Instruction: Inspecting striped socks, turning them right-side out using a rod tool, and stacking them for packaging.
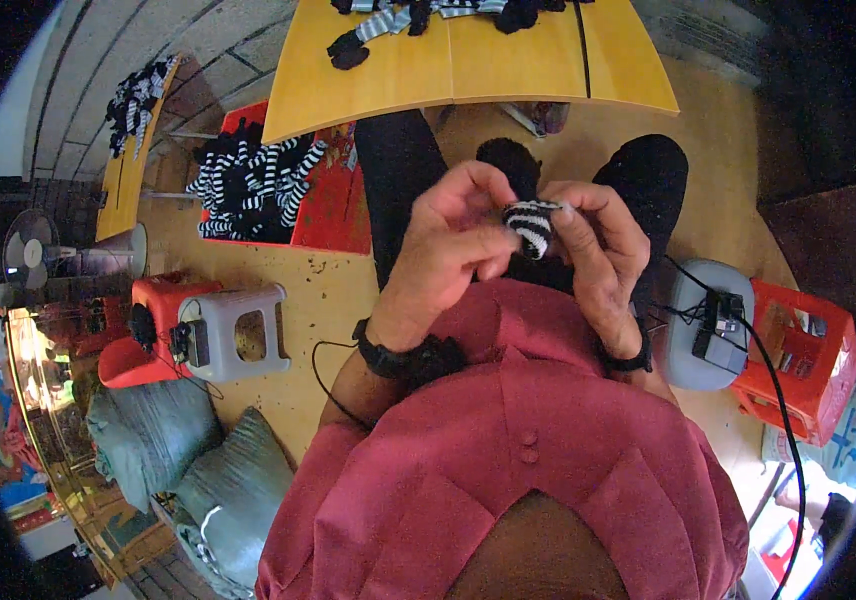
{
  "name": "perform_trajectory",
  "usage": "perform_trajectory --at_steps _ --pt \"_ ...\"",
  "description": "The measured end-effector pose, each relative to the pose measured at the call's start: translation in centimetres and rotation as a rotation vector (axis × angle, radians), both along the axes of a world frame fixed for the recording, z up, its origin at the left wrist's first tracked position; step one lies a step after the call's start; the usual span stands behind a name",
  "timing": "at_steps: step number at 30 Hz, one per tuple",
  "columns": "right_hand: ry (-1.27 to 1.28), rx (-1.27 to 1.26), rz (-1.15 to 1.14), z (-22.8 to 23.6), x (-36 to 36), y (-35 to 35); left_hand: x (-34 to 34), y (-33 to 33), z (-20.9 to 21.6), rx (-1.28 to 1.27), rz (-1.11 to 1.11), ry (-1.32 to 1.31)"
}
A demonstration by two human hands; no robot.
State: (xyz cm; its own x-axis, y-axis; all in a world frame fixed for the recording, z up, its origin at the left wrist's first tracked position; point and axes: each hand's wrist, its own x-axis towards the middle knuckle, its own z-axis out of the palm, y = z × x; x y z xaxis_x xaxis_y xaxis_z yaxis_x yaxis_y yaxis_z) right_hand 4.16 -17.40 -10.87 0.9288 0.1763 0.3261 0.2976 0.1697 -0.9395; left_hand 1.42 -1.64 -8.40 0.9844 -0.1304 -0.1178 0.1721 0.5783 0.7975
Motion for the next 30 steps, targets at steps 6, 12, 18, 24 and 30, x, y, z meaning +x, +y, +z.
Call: perform_trajectory --at_steps 6,12,18,24,30 --pt "0.297 0.225 0.222 1.2 -1.1 -0.7 -0.7 -0.7 0.4 0.471 0.288 -0.144" --pt "0.429 0.358 0.287 0.5 -0.7 -0.1 -0.9 -1.3 0.3 0.661 0.376 -0.316" --pt "0.406 0.417 0.195 -0.6 -1.1 0.9 -0.7 -1.5 0.8 0.486 0.326 -0.175" --pt "0.438 0.421 0.081 -0.6 -0.4 1.3 -0.3 -1.0 -0.1 0.174 0.118 -0.077" --pt "0.390 0.365 0.122 0.1 -0.2 -0.1 0.0 -0.9 -0.4 -0.018 -0.006 -0.065"
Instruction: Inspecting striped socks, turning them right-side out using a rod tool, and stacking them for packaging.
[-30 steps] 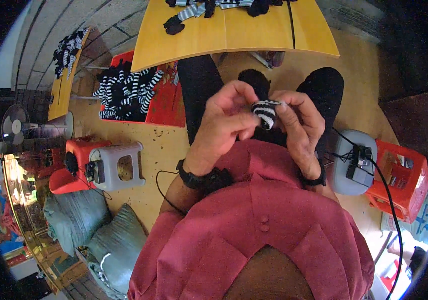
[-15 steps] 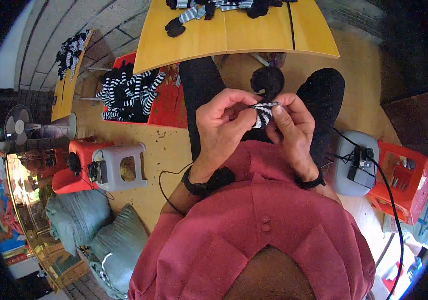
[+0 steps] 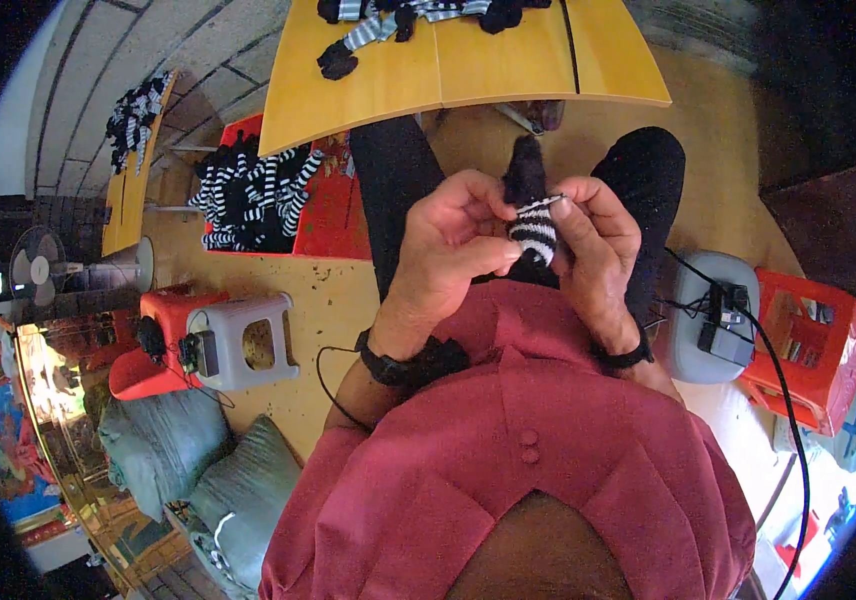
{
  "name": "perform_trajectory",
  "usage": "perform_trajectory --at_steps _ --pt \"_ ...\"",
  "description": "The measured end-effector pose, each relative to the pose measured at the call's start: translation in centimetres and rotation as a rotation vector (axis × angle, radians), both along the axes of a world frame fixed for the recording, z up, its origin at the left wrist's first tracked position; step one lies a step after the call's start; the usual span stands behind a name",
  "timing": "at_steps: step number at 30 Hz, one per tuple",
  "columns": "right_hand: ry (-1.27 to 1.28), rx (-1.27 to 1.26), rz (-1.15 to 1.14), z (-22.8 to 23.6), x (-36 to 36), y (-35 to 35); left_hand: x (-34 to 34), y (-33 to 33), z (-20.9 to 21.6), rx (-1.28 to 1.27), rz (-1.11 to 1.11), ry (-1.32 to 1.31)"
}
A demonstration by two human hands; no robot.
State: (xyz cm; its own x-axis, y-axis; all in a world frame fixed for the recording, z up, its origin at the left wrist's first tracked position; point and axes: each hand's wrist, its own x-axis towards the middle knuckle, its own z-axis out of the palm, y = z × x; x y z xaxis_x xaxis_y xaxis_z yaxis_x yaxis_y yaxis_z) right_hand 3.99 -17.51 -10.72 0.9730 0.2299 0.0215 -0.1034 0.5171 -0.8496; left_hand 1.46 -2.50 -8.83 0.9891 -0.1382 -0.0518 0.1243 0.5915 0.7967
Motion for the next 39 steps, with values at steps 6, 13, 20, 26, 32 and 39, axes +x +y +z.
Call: perform_trajectory --at_steps 6,13,20,26,32,39 --pt "-0.030 0.087 0.134 0.5 -1.1 -0.4 -1.2 0.0 1.7 0.534 0.357 -0.312" --pt "-0.060 0.198 0.112 0.5 -1.2 -0.1 -1.6 -0.9 2.2 0.854 0.395 -0.436" --pt "-0.235 -0.133 -0.126 -1.7 -0.6 0.0 -1.2 -2.3 2.4 1.252 0.665 -0.807" --pt "-0.228 0.000 -0.118 -1.1 -0.4 0.4 -1.1 -1.7 2.1 1.323 0.508 -0.779" --pt "-0.211 -0.074 -0.118 -1.0 -0.3 0.1 -0.8 -1.5 1.5 1.186 0.454 -0.618" --pt "-0.289 -0.207 -0.177 -1.4 -0.6 0.6 -0.7 -1.1 1.6 0.594 0.302 -0.225"
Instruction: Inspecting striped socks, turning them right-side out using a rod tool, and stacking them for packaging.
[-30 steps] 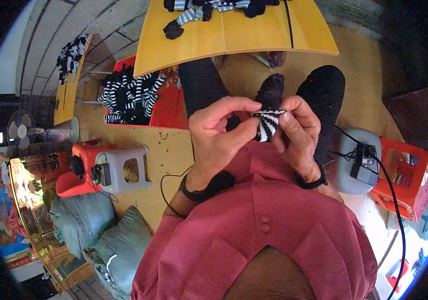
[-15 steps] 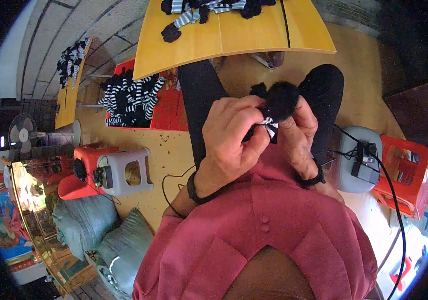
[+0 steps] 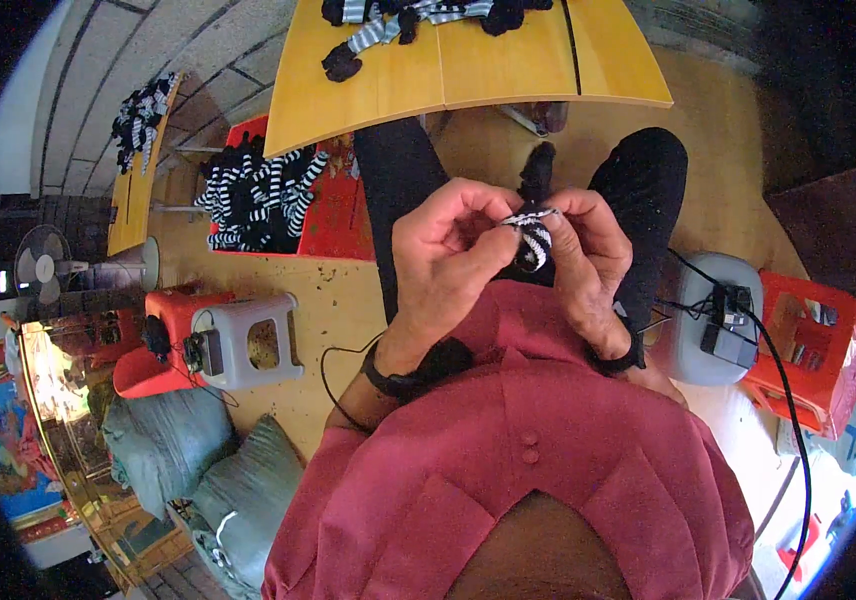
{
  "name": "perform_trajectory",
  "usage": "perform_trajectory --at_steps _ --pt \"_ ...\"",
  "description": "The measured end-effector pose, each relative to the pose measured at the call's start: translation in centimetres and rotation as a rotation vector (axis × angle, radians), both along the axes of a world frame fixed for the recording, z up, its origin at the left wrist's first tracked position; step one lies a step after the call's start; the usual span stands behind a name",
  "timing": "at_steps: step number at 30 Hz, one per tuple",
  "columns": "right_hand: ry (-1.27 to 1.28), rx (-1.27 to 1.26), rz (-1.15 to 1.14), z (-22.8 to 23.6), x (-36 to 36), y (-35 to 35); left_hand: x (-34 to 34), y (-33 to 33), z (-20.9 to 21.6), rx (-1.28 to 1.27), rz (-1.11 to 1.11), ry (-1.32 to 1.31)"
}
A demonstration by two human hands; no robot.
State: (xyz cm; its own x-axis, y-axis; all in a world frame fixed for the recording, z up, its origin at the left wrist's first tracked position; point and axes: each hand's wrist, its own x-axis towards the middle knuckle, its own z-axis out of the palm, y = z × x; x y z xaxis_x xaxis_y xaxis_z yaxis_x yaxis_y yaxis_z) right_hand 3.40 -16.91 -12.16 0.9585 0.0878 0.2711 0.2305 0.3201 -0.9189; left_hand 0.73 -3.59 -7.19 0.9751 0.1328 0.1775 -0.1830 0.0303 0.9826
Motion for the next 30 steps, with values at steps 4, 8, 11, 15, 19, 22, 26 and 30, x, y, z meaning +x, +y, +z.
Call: perform_trajectory --at_steps 4,8,11,15,19,22,26,30 --pt "0.018 -0.017 0.018 0.1 0.0 0.2 0.1 0.7 0.2 -0.304 -0.134 0.159" --pt "0.128 0.129 0.072 0.3 0.2 0.4 -0.2 0.1 0.1 -0.584 -0.317 0.273" --pt "0.166 0.134 0.154 1.1 -0.2 -0.6 -0.4 0.8 0.3 -0.492 -0.455 0.299" --pt "0.168 0.075 0.069 2.0 0.1 -0.7 -0.5 0.2 1.4 -0.507 -0.468 0.336" --pt "0.185 0.189 0.110 1.3 0.2 -0.6 0.4 0.9 -0.3 -0.444 -0.256 0.205" --pt "0.198 0.174 0.168 1.6 0.0 -0.8 0.1 0.7 0.2 -0.213 0.047 0.087" --pt "0.138 0.099 0.247 2.3 -0.6 -1.3 0.5 1.1 -0.8 0.095 0.135 -0.226" --pt "0.172 0.073 0.335 2.1 -0.7 -1.5 0.2 1.0 -0.2 0.066 0.054 -0.105"
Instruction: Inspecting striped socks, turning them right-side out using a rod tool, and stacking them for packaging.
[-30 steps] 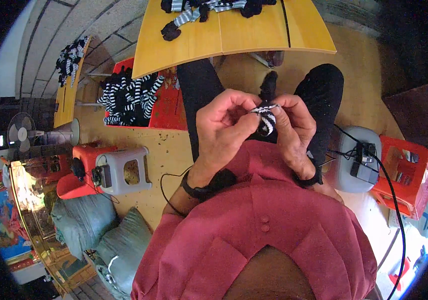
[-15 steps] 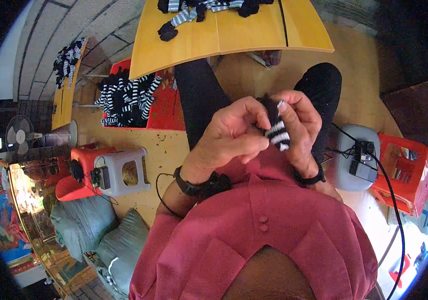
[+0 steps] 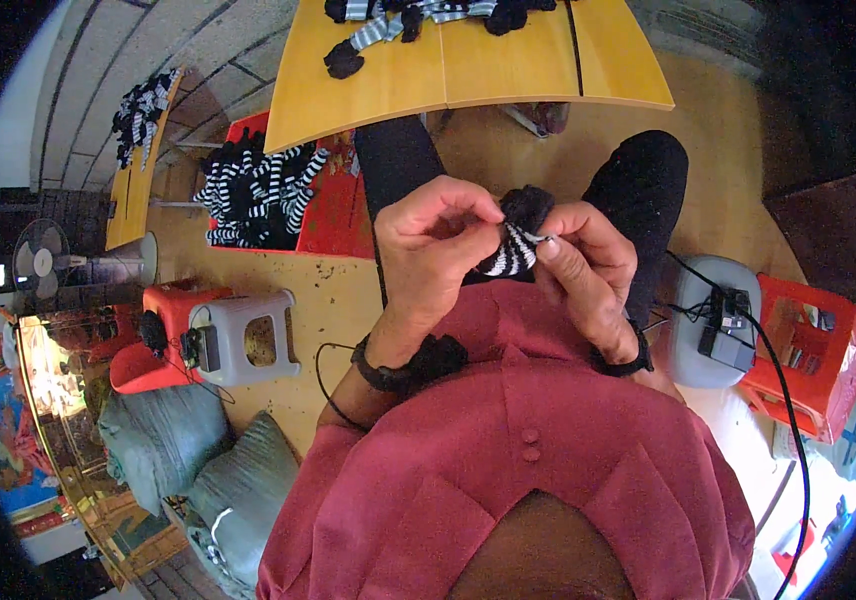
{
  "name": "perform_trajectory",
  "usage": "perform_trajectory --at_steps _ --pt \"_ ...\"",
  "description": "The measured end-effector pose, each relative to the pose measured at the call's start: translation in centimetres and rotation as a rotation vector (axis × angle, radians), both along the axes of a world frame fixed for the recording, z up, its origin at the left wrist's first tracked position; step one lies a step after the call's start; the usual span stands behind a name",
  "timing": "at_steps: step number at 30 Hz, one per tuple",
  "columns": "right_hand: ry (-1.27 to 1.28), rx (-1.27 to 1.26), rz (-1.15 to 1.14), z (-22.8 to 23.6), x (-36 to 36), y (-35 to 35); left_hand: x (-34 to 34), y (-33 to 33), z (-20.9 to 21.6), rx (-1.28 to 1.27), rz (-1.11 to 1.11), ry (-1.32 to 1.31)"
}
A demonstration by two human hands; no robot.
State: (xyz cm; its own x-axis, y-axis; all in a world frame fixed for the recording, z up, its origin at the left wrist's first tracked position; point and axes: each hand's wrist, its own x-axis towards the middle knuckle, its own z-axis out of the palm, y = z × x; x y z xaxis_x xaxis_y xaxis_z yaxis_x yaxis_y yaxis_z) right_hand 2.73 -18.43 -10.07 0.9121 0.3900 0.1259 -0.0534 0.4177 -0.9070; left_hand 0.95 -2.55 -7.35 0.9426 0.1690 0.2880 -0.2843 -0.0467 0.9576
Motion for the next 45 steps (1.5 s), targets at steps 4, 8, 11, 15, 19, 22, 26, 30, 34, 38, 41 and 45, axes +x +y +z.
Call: perform_trajectory --at_steps 4,8,11,15,19,22,26,30,34,38,41,45 --pt "-0.080 -0.082 -0.164 -0.6 0.1 1.0 0.5 0.0 0.2 -0.563 -0.154 0.218" --pt "-0.024 -0.006 -0.182 -0.7 0.3 1.2 0.8 -0.2 0.0 -0.601 -0.239 0.251" --pt "-0.004 -0.016 -0.248 -0.9 0.8 1.5 0.3 -0.5 0.3 -0.661 -0.387 0.293" --pt "0.041 0.033 -0.137 -0.7 1.0 0.9 0.1 -0.2 0.7 -0.654 -0.569 0.449" --pt "0.032 0.079 -0.148 -1.0 1.4 1.0 0.4 0.2 0.7 -0.543 -0.550 0.469" --pt "0.106 0.108 0.005 -1.3 1.8 -0.2 0.8 0.5 0.8 -0.513 -0.435 0.466" --pt "-0.032 -0.006 0.004 0.4 1.4 -0.3 0.9 0.8 1.0 -0.421 -0.379 0.442" --pt "-0.356 -0.294 -0.064 -0.1 2.2 -0.5 1.2 0.9 1.1 -0.313 -0.333 0.451" --pt "-0.408 -0.386 -0.165 -0.3 2.0 -0.6 1.2 0.2 1.7 -0.134 -0.312 0.495" --pt "-0.345 -0.412 -0.224 -0.8 2.2 0.0 1.0 0.5 0.0 0.032 -0.462 0.398" --pt "-0.123 -0.188 -0.194 -2.0 2.9 0.4 1.3 0.8 -0.1 0.473 -0.583 -0.029" --pt "0.095 -0.064 -0.028 -1.1 2.2 0.4 0.6 1.2 -1.0 -0.470 -0.603 0.490"
